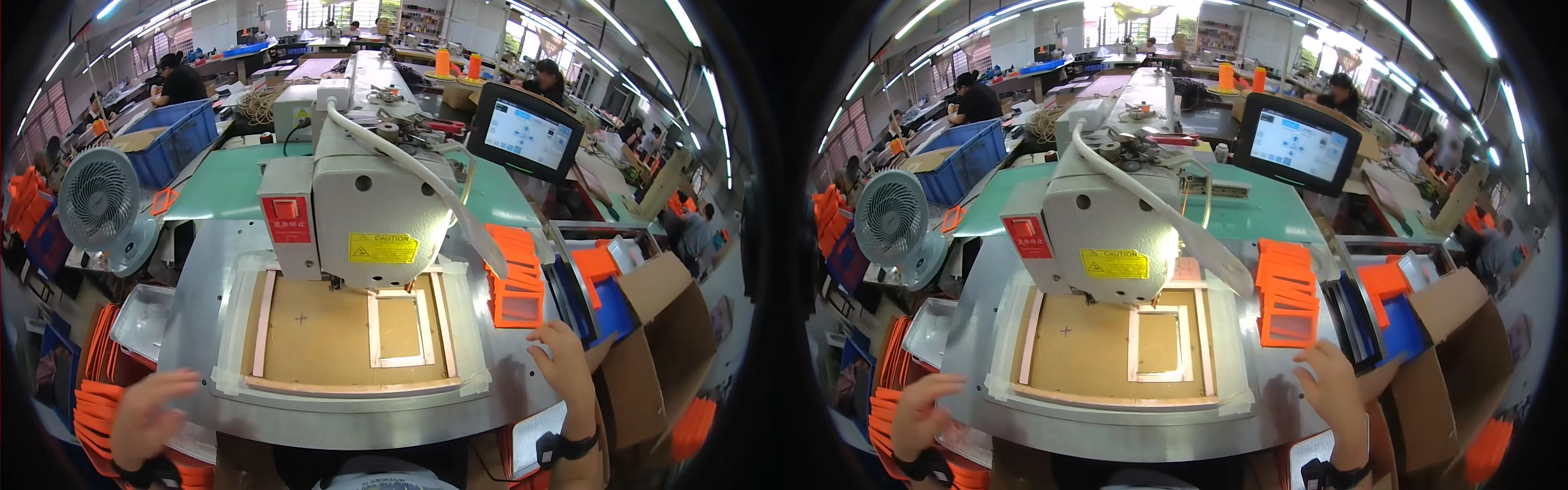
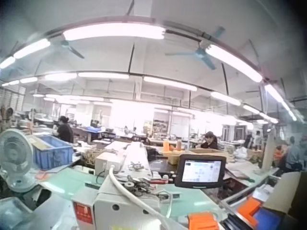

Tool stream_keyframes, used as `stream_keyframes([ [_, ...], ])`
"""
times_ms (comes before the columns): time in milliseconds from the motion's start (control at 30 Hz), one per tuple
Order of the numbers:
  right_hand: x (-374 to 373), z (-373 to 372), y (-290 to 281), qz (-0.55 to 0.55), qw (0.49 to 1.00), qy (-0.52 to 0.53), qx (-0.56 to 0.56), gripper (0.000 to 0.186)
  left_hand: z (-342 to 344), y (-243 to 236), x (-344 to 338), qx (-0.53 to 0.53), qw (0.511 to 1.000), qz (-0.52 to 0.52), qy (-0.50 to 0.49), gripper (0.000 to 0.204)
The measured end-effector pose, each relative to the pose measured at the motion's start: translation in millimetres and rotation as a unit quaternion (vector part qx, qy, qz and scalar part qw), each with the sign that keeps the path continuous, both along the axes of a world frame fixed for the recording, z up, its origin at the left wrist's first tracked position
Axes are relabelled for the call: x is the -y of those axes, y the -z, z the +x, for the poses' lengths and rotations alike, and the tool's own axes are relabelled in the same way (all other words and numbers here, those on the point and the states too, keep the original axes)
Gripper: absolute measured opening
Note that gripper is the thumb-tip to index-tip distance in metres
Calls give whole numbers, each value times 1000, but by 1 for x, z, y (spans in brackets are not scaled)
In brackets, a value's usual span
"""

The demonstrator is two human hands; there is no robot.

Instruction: The recorder is using an industrial sewing machine to assemble and sew components of orange bags or first-aid kits.

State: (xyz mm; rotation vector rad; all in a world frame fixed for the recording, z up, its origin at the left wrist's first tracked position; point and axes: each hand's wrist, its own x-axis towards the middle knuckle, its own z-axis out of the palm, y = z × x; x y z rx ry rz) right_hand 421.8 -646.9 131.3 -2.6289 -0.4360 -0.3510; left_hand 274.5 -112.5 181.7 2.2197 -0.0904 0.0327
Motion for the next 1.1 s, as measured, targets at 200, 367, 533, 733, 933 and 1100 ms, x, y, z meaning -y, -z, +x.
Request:
stream_keyframes([
  [200,15,51,6,-29,1000,-10,2,27,130,39,139,40,882,248,399,72],
  [367,28,78,3,-130,991,-26,-6,49,180,75,174,61,865,309,391,73],
  [533,36,86,9,-176,984,-20,-27,60,164,77,147,46,849,354,388,74],
  [733,36,81,7,-83,996,-27,-27,42,132,69,63,14,897,359,258,75],
  [933,39,81,-23,128,974,-52,-179,17,143,42,41,30,924,331,190,54],
  [1100,-23,94,-32,258,899,-107,-337,17,165,53,98,124,912,233,315,40],
])
